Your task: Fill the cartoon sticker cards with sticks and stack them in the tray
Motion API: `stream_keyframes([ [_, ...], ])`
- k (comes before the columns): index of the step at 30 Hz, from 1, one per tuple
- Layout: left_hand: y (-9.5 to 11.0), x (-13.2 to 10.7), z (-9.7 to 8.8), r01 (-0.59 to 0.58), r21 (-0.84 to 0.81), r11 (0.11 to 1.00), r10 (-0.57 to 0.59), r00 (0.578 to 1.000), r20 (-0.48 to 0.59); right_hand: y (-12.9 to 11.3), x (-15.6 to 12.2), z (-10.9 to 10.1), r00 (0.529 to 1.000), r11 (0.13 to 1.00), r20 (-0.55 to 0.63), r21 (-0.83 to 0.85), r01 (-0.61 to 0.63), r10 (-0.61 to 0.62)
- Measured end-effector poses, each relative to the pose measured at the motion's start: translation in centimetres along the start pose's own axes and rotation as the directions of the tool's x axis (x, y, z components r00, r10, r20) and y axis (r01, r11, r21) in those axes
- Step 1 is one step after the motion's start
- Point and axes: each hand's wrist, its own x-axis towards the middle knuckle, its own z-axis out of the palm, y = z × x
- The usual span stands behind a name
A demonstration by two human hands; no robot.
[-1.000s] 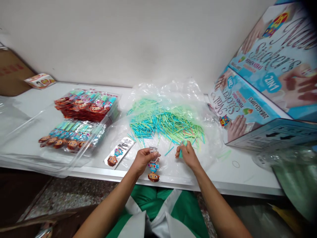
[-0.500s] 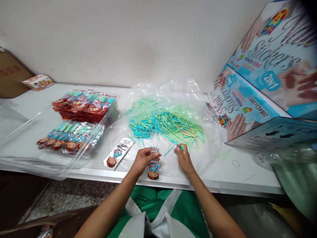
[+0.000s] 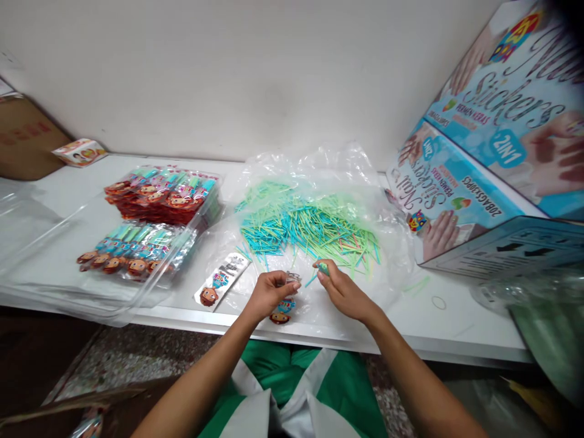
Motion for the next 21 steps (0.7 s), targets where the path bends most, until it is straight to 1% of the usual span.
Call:
stream_keyframes([
  [2, 0.3, -0.1, 0.0, -0.067, 0.105, 0.992, 0.066, 0.998, 0.01, -1.1, 0.2, -0.8, 0.989, 0.997, 0.141, -0.061, 0.054, -0.045],
  [4, 0.7, -0.3, -0.1, -0.113, 0.243, 0.963, 0.112, 0.994, 0.02, -1.7, 0.3, -1.4, 0.965, 0.989, 0.256, -0.111, 0.096, -0.065],
  [8, 1.8, -0.8, -0.2, -0.147, 0.461, 0.875, 0.124, 0.989, 0.081, -2.0, 0.8, -2.0, 0.909, 0.97, 0.413, -0.191, 0.149, -0.058],
  [10, 2.2, -1.0, -0.2, -0.216, 0.539, 0.815, 0.169, 0.976, 0.135, -2.1, 1.0, -2.2, 0.886, 0.961, 0.462, -0.224, 0.164, -0.043],
  [14, 2.6, -0.9, -0.4, -0.374, 0.644, 0.667, 0.3, 0.926, 0.228, -2.5, 1.2, -2.4, 0.857, 0.943, 0.515, -0.273, 0.189, -0.022],
  [17, 2.5, -0.8, -0.6, -0.451, 0.692, 0.564, 0.346, 0.89, 0.297, -2.8, 1.2, -2.4, 0.839, 0.926, 0.544, -0.316, 0.207, -0.002],
  [19, 2.3, -0.8, -0.6, -0.498, 0.727, 0.472, 0.368, 0.861, 0.351, -3.0, 1.2, -2.2, 0.826, 0.913, 0.563, -0.348, 0.213, 0.021],
  [21, 2.1, -0.8, -0.6, -0.535, 0.769, 0.351, 0.377, 0.832, 0.407, -3.1, 1.3, -1.9, 0.81, 0.897, 0.583, -0.386, 0.218, 0.054],
])
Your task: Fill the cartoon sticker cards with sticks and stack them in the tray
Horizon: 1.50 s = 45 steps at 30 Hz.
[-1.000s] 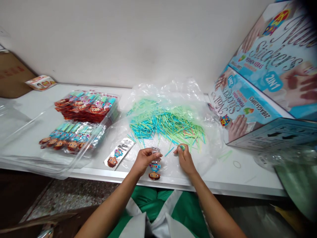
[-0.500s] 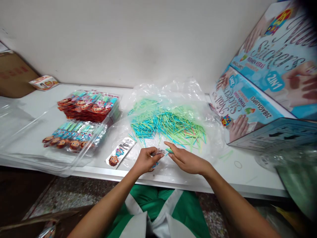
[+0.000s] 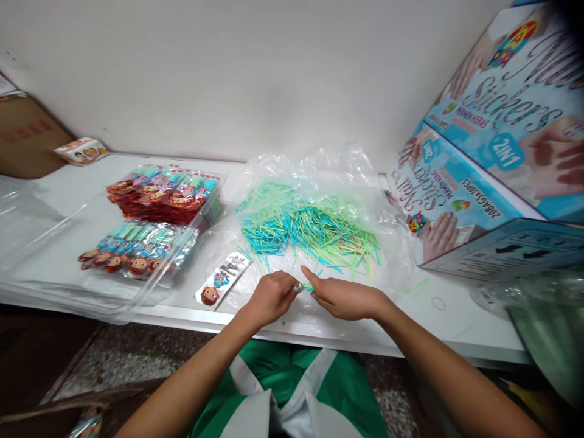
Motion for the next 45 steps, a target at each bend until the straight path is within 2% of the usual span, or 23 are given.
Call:
stream_keyframes([
  [3, 0.2, 0.1, 0.1, -0.069, 0.183, 0.981, 0.06, 0.997, 0.058, -0.1, 0.4, 0.3, 0.999, 0.998, 0.039, -0.059, -0.027, 0.029],
  [5, 0.4, 0.2, 0.1, -0.084, 0.259, 0.962, 0.06, 0.993, 0.1, 0.0, 0.7, 0.5, 0.999, 0.996, 0.024, -0.082, -0.042, 0.044],
  [11, 1.4, 0.6, 0.4, -0.026, 0.333, 0.943, -0.033, 0.985, 0.171, 0.7, 1.1, 0.4, 0.998, 0.994, 0.001, -0.099, -0.055, 0.055],
  [15, 1.9, 0.4, 0.8, -0.008, 0.248, 0.969, -0.05, 0.973, 0.225, 0.5, 1.4, -0.3, 0.998, 0.996, -0.014, -0.062, -0.063, 0.062],
  [17, 2.0, 0.3, 0.8, 0.033, 0.117, 0.993, -0.06, 0.97, 0.236, 0.4, 1.4, -1.1, 1.0, 0.999, -0.002, -0.018, -0.031, 0.031],
  [19, 2.0, 0.1, 0.9, 0.115, -0.096, 0.989, -0.089, 0.967, 0.239, 0.5, 1.3, -2.0, 0.999, 0.998, 0.014, 0.064, 0.028, -0.029],
  [21, 2.0, 0.0, 1.0, 0.222, -0.336, 0.915, -0.138, 0.957, 0.256, 0.8, 1.1, -2.8, 0.996, 0.982, 0.004, 0.168, 0.085, -0.086],
  [23, 1.9, 0.0, 1.3, 0.324, -0.535, 0.78, -0.183, 0.936, 0.3, 1.0, 1.1, -3.1, 0.994, 0.963, -0.055, 0.248, 0.105, -0.094],
  [25, 1.8, 0.0, 1.8, 0.397, -0.662, 0.636, -0.205, 0.914, 0.351, 0.9, 1.3, -2.8, 0.985, 0.961, -0.166, 0.261, 0.092, -0.049],
  [28, 1.7, 0.3, 2.5, 0.454, -0.75, 0.481, -0.206, 0.89, 0.407, 0.2, 2.2, -1.9, 0.95, 0.979, -0.311, 0.2, 0.034, 0.031],
  [32, 1.9, 0.7, 3.2, 0.5, -0.769, 0.399, -0.24, 0.866, 0.439, -0.7, 3.8, -1.3, 0.947, 0.99, -0.31, 0.131, -0.051, 0.09],
  [34, 2.0, 0.7, 3.3, 0.51, -0.795, 0.33, -0.291, 0.856, 0.428, -0.6, 4.3, -1.4, 0.927, 0.985, -0.361, 0.164, -0.046, 0.103],
  [35, 2.0, 0.7, 3.3, 0.506, -0.817, 0.277, -0.324, 0.85, 0.416, -0.3, 4.4, -1.5, 0.901, 0.975, -0.415, 0.221, -0.034, 0.125],
  [37, 1.9, 0.6, 3.2, 0.472, -0.865, 0.169, -0.385, 0.84, 0.383, 0.4, 4.2, -1.4, 0.831, 0.911, -0.508, 0.413, 0.006, 0.225],
  [38, 1.8, 0.5, 3.1, 0.452, -0.883, 0.129, -0.403, 0.837, 0.369, 0.8, 4.0, -1.3, 0.805, 0.85, -0.516, 0.525, 0.027, 0.293],
  [39, 1.7, 0.4, 3.0, 0.436, -0.894, 0.104, -0.41, 0.838, 0.361, 1.2, 3.7, -1.1, 0.802, 0.777, -0.487, 0.628, 0.046, 0.346],
  [41, 1.5, 0.2, 2.7, 0.425, -0.901, 0.086, -0.401, 0.843, 0.359, 1.7, 3.2, -0.3, 0.844, 0.65, -0.39, 0.757, 0.066, 0.369],
  [43, 1.4, 0.1, 2.5, 0.422, -0.902, 0.087, -0.378, 0.852, 0.362, 1.8, 3.0, 0.5, 0.878, 0.566, -0.33, 0.82, 0.084, 0.347],
  [45, 1.6, -0.1, 2.4, 0.412, -0.906, 0.094, -0.347, 0.867, 0.358, 1.7, 3.0, 1.2, 0.879, 0.517, -0.328, 0.848, 0.112, 0.346],
])
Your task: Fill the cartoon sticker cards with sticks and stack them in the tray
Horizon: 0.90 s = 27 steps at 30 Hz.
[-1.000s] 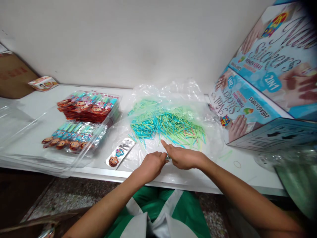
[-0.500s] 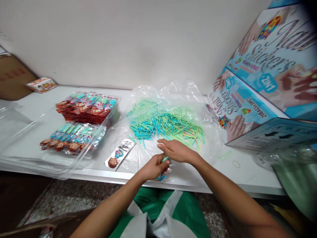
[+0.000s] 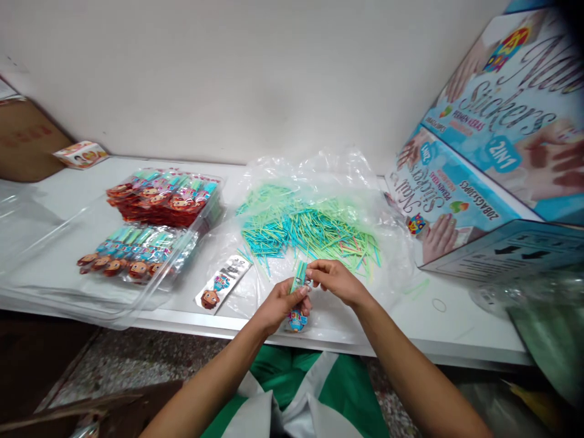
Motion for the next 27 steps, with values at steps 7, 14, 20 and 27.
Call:
stream_keyframes([
  [7, -0.2, -0.4, 0.3, 0.026, -0.055, 0.998, -0.025, 1.0, 0.009, 0.0, 0.1, 0.3, 0.999, 0.999, 0.012, 0.027, 0.032, -0.032],
  [14, -0.1, -0.2, 0.4, 0.063, -0.153, 0.986, -0.063, 0.998, 0.003, 0.6, -0.4, 0.2, 0.997, 0.997, 0.027, 0.039, 0.07, -0.071],
  [20, -0.2, -0.1, 0.5, 0.081, -0.187, 0.979, -0.095, 0.993, -0.07, 1.1, -0.6, 0.7, 0.991, 0.991, -0.036, -0.035, 0.128, -0.13],
  [27, -0.2, -0.1, 0.5, 0.075, -0.205, 0.976, -0.088, 0.995, -0.055, 0.5, -1.2, 1.1, 0.982, 0.98, -0.067, -0.106, 0.167, -0.175],
])
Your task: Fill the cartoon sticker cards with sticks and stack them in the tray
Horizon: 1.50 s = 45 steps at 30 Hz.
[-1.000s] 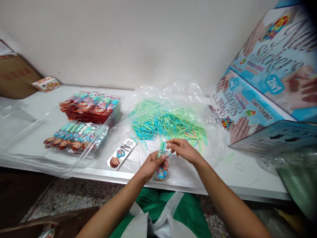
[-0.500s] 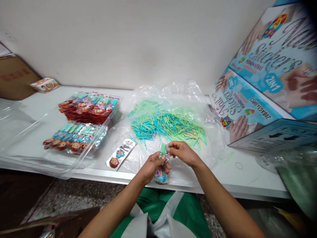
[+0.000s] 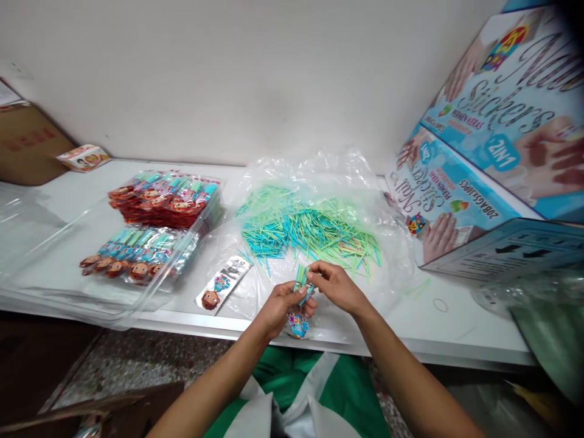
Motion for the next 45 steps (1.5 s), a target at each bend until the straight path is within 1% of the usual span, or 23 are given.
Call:
stream_keyframes([
  [5, 0.0, -0.1, 0.1, 0.007, 0.022, 1.0, -0.007, 0.999, 0.034, 0.0, 0.1, 0.2, 0.999, 0.997, -0.046, -0.074, 0.012, -0.016],
  [8, -0.2, -0.1, 0.0, -0.006, 0.031, 0.999, 0.005, 0.999, 0.039, 0.0, 0.0, 0.3, 0.997, 0.999, -0.081, -0.036, 0.005, -0.008],
  [10, -0.3, -0.1, 0.0, -0.011, 0.029, 1.0, 0.01, 0.999, 0.039, -0.2, -0.1, 0.4, 0.997, 1.0, -0.072, 0.005, -0.02, 0.021],
  [12, -0.4, 0.0, -0.1, -0.013, 0.033, 0.999, 0.012, 0.999, 0.046, -0.4, -0.2, 0.4, 0.998, 1.0, -0.05, 0.003, -0.03, 0.03],
  [16, -0.5, 0.0, -0.2, -0.016, 0.047, 0.999, 0.013, 0.998, 0.057, -0.7, -0.2, 0.3, 0.999, 0.999, -0.043, -0.033, -0.008, 0.007],
  [18, -0.6, 0.0, -0.2, -0.018, 0.047, 0.999, 0.015, 0.998, 0.06, -0.8, -0.2, 0.3, 0.999, 0.999, -0.051, -0.047, -0.005, 0.003],
  [22, -0.6, 0.0, -0.2, -0.021, 0.041, 0.999, 0.018, 0.998, 0.067, -0.8, -0.2, 0.4, 0.996, 0.995, -0.076, -0.097, 0.035, -0.042],
  [28, -0.6, 0.0, -0.1, -0.037, 0.028, 0.999, 0.034, 0.996, 0.082, -0.5, -0.2, 0.4, 0.997, 0.996, -0.063, -0.077, 0.038, -0.043],
  [33, -0.6, 0.0, -0.2, -0.035, 0.025, 0.999, 0.032, 0.995, 0.094, -0.8, -0.3, 0.3, 0.999, 0.997, -0.043, -0.073, 0.028, -0.032],
  [37, -0.6, 0.0, -0.2, -0.034, 0.033, 0.999, 0.03, 0.995, 0.096, -1.1, -0.3, 0.4, 0.996, 0.994, -0.064, -0.098, 0.052, -0.058],
  [45, -0.8, -0.1, -0.1, -0.03, 0.047, 0.998, 0.025, 0.995, 0.101, -0.7, -0.4, 0.6, 0.992, 0.987, -0.106, -0.151, 0.046, -0.062],
])
